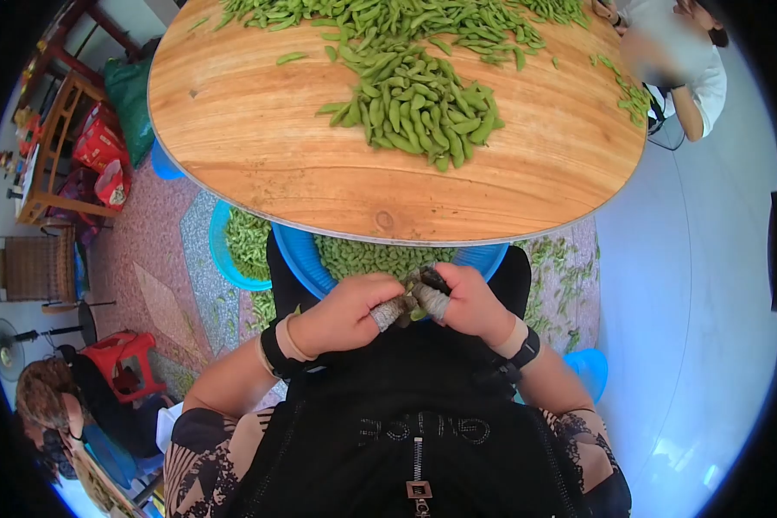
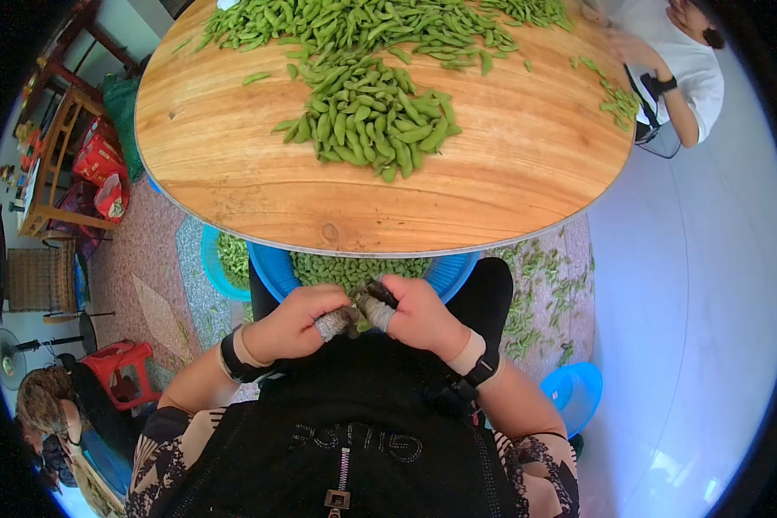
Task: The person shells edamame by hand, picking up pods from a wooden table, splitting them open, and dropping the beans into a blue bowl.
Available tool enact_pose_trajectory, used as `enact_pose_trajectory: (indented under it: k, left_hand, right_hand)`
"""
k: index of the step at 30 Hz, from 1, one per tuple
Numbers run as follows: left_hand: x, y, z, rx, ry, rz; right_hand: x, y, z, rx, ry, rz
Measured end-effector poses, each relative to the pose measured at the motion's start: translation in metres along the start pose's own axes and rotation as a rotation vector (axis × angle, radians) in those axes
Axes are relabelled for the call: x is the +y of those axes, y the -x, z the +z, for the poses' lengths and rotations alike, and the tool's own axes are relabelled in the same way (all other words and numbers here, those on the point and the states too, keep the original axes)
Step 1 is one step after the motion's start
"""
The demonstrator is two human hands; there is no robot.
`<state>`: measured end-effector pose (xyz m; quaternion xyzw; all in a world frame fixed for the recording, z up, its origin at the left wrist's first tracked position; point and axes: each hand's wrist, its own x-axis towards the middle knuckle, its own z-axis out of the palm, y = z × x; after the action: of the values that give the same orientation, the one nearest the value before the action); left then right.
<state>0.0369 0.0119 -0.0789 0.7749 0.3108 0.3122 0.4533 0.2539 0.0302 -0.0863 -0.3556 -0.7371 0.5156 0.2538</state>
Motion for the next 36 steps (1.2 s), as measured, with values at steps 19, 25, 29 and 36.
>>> enact_pose_trajectory:
  k: [19, 25, 29, 36]
  left_hand:
    - [0.006, 0.036, -0.032, 0.137, 0.666, -0.540]
    - [-0.010, 0.098, -0.067, 0.138, -0.318, -0.730]
    - [-0.046, 0.153, -0.056, -0.060, -1.035, -0.965]
    - [-0.028, 0.114, -0.046, 0.232, -0.719, -0.740]
  right_hand:
    - [0.000, -0.004, 0.010, 0.270, -0.943, 0.675]
    - [0.010, 0.007, 0.003, 0.125, -0.718, 0.746]
    - [0.018, 0.033, -0.025, 0.225, -0.476, 0.625]
    - [0.057, 0.100, -0.096, 0.553, 1.020, 0.407]
